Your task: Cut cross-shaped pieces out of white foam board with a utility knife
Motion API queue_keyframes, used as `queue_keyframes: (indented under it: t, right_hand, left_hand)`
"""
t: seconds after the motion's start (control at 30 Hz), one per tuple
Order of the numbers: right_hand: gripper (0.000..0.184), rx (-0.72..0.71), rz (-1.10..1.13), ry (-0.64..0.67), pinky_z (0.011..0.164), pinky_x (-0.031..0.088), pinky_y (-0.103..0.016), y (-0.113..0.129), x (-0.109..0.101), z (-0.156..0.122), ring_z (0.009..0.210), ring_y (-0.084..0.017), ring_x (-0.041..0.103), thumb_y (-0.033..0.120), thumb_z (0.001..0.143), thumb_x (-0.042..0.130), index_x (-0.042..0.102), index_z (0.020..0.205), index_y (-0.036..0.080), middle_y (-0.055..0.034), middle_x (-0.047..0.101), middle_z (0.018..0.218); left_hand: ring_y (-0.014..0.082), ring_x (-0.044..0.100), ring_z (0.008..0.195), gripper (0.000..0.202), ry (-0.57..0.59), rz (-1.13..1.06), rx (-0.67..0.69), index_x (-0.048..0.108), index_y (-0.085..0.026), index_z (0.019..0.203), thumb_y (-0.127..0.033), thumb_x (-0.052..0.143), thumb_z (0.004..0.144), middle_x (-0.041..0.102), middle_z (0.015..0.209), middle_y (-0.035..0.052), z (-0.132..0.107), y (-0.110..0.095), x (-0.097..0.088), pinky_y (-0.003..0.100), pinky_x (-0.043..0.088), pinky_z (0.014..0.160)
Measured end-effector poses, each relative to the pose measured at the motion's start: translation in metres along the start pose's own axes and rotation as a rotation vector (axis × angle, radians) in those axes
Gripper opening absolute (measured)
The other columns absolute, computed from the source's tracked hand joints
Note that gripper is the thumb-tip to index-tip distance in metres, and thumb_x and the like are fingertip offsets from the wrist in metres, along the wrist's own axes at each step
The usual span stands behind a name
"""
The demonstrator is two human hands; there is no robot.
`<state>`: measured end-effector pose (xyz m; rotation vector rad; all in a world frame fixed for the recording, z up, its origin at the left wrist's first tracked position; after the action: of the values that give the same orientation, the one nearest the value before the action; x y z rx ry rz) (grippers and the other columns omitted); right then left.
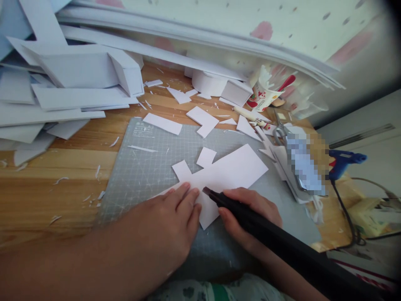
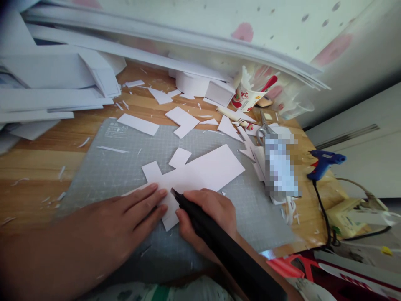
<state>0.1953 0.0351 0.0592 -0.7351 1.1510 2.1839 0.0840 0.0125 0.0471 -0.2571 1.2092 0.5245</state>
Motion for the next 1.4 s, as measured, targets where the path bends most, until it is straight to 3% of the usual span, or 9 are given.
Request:
queue_keyframes:
  t: [0.17,0.4,0.6,0.77,0.9,1.0,1.1,1.23,1.4]
  right_hand:
    - [0.020,-0.034,0.023,0.015,0.056,0.058,-0.021,0.003,0.002,-0.001,0.058,-0.013,0.069,0.020,0.082,0.067,0.060,0.100,0.023,0.0017,0.073,0.072]
    - [0.019,-0.001,0.000,-0.036,0.056,0.058,-0.022,0.000,-0.005,-0.006,0.058,-0.014,0.070,0.021,0.082,0.067,0.061,0.099,0.024,0.0020,0.073,0.072]
    - [0.021,-0.013,0.004,-0.058,0.059,0.060,-0.023,0.001,-0.019,-0.014,0.063,-0.015,0.072,0.020,0.083,0.067,0.063,0.103,0.025,0.0000,0.075,0.079]
    - [0.044,0.027,0.088,-0.038,0.065,0.062,-0.025,-0.009,-0.024,-0.030,0.072,-0.017,0.074,0.023,0.089,0.069,0.059,0.131,0.029,-0.0019,0.077,0.092]
    - [0.058,0.145,0.164,-0.029,0.060,0.059,-0.022,-0.027,-0.024,-0.048,0.061,-0.013,0.071,0.018,0.092,0.065,0.048,0.145,0.033,0.0048,0.074,0.078]
    - [0.051,0.168,0.225,-0.016,0.058,0.057,-0.021,-0.030,-0.021,-0.054,0.060,-0.012,0.070,0.014,0.092,0.060,0.055,0.139,0.032,0.0049,0.074,0.078]
    - [0.042,0.131,0.256,0.029,0.064,0.057,-0.024,-0.020,-0.014,-0.053,0.068,-0.015,0.072,0.013,0.090,0.058,0.063,0.130,0.028,0.0015,0.076,0.084]
    - [0.037,0.073,0.201,0.046,0.066,0.058,-0.029,-0.006,-0.009,-0.050,0.070,-0.019,0.072,0.018,0.090,0.061,0.064,0.126,0.021,-0.0044,0.076,0.087]
    - [0.041,0.057,0.105,0.036,0.067,0.059,-0.034,-0.002,-0.008,-0.052,0.075,-0.023,0.073,0.025,0.087,0.067,0.061,0.127,0.019,-0.0085,0.076,0.090]
  left_hand:
    - [0.0325,0.074,0.102,0.040,0.029,0.028,0.057,0.078,-0.009,0.103,-0.002,0.049,0.075,0.075,0.113,0.0169,0.001,-0.004,0.001,0.039,0.064,0.079]
    - [0.0349,0.074,0.101,0.041,0.050,0.025,0.100,0.075,-0.006,0.105,-0.002,0.049,0.074,0.075,0.113,0.0216,-0.003,-0.004,0.007,0.041,0.065,0.076]
    - [0.0321,0.073,0.102,0.036,0.075,-0.022,0.086,0.072,-0.010,0.108,-0.001,0.050,0.081,0.075,0.116,0.0176,-0.004,0.006,0.010,0.039,0.064,0.072]
    - [0.0329,0.067,0.101,0.020,0.103,-0.112,-0.080,0.071,-0.015,0.105,-0.019,0.063,0.087,0.072,0.112,0.0152,-0.001,0.030,0.011,0.047,0.060,0.081]
    - [0.0377,0.060,0.110,0.037,0.188,-0.104,-0.242,0.068,-0.016,0.116,-0.031,0.072,0.082,0.063,0.128,0.0191,-0.005,0.053,0.021,0.053,0.054,0.089]
    - [0.0396,0.052,0.124,0.055,0.252,-0.129,-0.264,0.061,-0.018,0.131,-0.039,0.073,0.082,0.058,0.140,0.0180,-0.004,0.061,0.027,0.054,0.047,0.101]
    - [0.0381,0.048,0.130,0.063,0.312,-0.170,-0.247,0.057,-0.021,0.137,-0.040,0.075,0.079,0.062,0.136,0.0131,0.003,0.063,0.029,0.056,0.038,0.108]
    - [0.0315,0.057,0.116,0.059,0.330,-0.226,-0.227,0.060,-0.022,0.131,-0.027,0.073,0.074,0.067,0.124,0.0095,0.010,0.057,0.021,0.050,0.042,0.103]
    - [0.0306,0.058,0.112,0.054,0.240,-0.240,-0.258,0.063,-0.023,0.124,-0.022,0.068,0.070,0.068,0.118,0.0084,0.012,0.054,0.009,0.048,0.045,0.099]
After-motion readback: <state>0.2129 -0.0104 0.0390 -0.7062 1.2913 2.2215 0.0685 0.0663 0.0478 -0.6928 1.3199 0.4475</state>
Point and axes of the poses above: each hand's wrist, its own z-axis towards the middle knuckle, its own x-axis out of the palm, y = z × x, the point moved 10 cm from there along z, towards the middle knuckle
